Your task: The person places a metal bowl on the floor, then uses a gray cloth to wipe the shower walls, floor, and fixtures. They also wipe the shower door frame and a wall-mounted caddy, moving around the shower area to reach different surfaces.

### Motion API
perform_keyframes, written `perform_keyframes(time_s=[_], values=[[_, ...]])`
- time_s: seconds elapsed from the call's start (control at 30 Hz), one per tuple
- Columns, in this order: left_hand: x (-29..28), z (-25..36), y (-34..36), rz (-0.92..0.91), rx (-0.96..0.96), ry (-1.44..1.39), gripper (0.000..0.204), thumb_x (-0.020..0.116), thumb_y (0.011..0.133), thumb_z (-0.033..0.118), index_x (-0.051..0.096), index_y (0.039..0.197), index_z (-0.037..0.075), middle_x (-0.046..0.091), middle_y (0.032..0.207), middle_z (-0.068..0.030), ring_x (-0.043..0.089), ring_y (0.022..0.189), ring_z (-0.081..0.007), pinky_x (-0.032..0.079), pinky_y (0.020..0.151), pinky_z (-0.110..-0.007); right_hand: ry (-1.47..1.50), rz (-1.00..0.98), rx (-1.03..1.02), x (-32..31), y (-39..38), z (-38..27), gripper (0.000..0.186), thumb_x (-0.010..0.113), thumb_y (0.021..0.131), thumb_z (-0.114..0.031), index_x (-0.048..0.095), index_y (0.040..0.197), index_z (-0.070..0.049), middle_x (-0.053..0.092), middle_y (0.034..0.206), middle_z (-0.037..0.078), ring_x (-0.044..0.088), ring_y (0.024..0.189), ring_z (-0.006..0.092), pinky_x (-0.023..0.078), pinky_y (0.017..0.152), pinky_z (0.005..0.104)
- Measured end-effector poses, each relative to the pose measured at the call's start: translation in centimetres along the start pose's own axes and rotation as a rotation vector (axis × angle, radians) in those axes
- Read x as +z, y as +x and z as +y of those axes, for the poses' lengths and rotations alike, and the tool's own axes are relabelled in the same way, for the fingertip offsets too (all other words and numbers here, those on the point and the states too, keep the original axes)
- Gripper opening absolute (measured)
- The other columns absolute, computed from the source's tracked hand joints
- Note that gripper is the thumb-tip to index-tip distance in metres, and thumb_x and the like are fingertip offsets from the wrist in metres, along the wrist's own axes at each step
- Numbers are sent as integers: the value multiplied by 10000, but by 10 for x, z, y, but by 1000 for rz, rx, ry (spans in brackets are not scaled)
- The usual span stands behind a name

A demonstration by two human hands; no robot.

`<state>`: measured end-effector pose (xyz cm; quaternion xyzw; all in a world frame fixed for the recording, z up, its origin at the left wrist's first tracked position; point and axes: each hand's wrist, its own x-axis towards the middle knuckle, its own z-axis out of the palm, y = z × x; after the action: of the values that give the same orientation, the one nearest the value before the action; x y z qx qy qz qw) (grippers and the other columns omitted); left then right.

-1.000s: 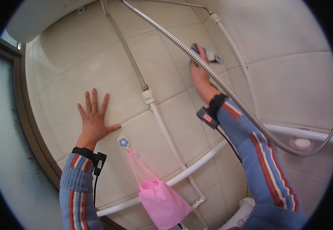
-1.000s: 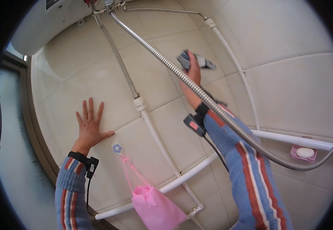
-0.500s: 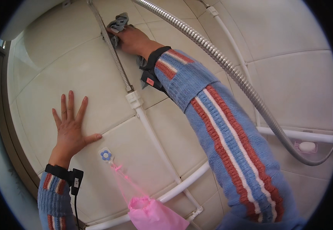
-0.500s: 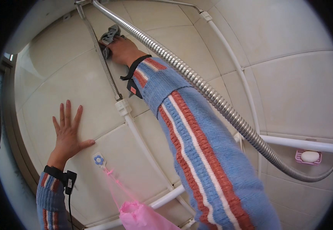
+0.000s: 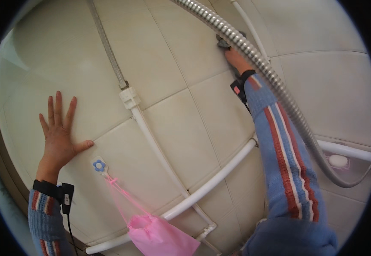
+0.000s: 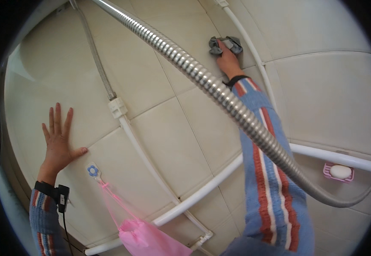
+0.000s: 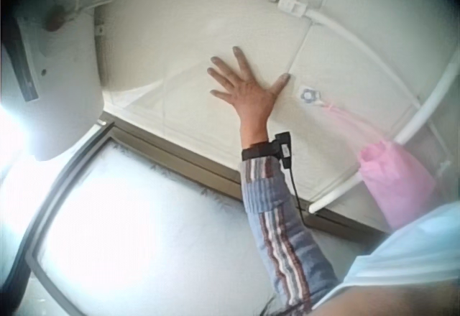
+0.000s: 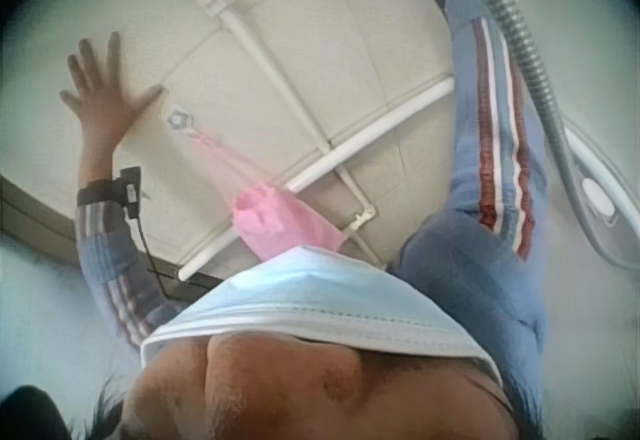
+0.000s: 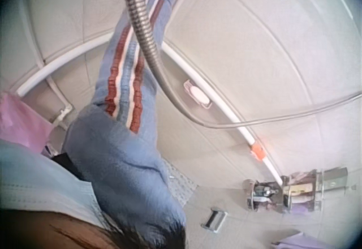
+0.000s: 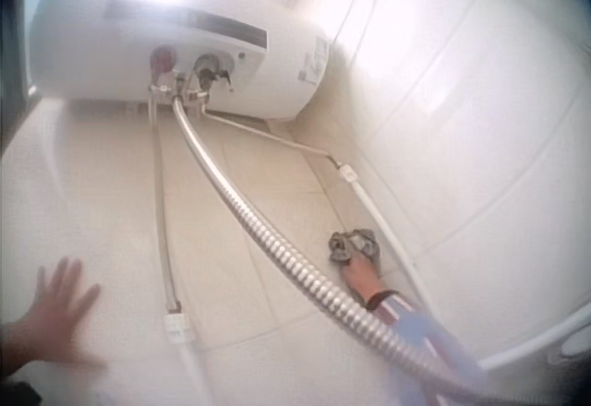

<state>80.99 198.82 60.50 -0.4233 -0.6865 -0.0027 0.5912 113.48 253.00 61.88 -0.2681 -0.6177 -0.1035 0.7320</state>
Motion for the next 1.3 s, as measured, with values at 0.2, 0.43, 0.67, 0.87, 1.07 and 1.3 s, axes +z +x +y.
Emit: perform_keyframes(time_s=[0.2, 0.43, 0.67, 0.87, 1.07, 1.3], values=[[7, -6, -2, 39, 22, 37, 1311, 924, 587, 484, 213, 1672, 294, 16, 1764, -65, 5, 1619, -339, 123, 1203, -743, 387, 25, 236, -8, -147, -33, 610, 563, 954, -22, 477, 1541, -166, 587, 1468, 196, 554, 1366, 360, 423, 1139, 366], [10, -10, -1, 67, 7, 75, 1284, 916, 630, 454, 173, 1672, 343, 14, 1764, -14, 1, 1621, -303, 168, 1197, -758, 656, -374, -329, -60, -262, -150, 689, 473, 931, 78, 498, 1544, -235, 585, 1446, 138, 528, 1375, 336, 396, 1174, 427], [15, -14, -3, 76, 17, 63, 1269, 898, 646, 517, 175, 1673, 335, 0, 1764, -25, -14, 1620, -312, 149, 1187, -776, 297, -468, 215, -68, -178, -82, 594, 613, 973, -156, 474, 1551, -166, 710, 1150, 208, 682, 1109, 341, 542, 955, 442], [18, -19, -6, 120, 44, 57, 1289, 906, 652, 518, 148, 1678, 330, -21, 1764, -38, -23, 1619, -326, 140, 1173, -788, 388, -12, 20, -36, -190, -68, 670, 520, 872, 45, 473, 1530, -69, 594, 1442, 221, 563, 1344, 385, 428, 1150, 387], [16, -16, -5, 110, 33, 56, 1288, 903, 655, 515, 147, 1680, 318, -18, 1763, -53, -21, 1616, -349, 141, 1161, -798, 382, -214, -408, -36, -236, -183, 706, 499, 887, 53, 471, 1552, -185, 555, 1477, 163, 514, 1371, 370, 410, 1179, 440], [15, -17, -8, 109, 51, 52, 1278, 867, 663, 583, 149, 1681, 302, -10, 1762, -68, -17, 1614, -365, 145, 1148, -810, 433, -238, 28, -36, -157, -126, 527, 595, 914, -105, 551, 1439, -105, 623, 1339, 218, 578, 1273, 402, 453, 1113, 419]])
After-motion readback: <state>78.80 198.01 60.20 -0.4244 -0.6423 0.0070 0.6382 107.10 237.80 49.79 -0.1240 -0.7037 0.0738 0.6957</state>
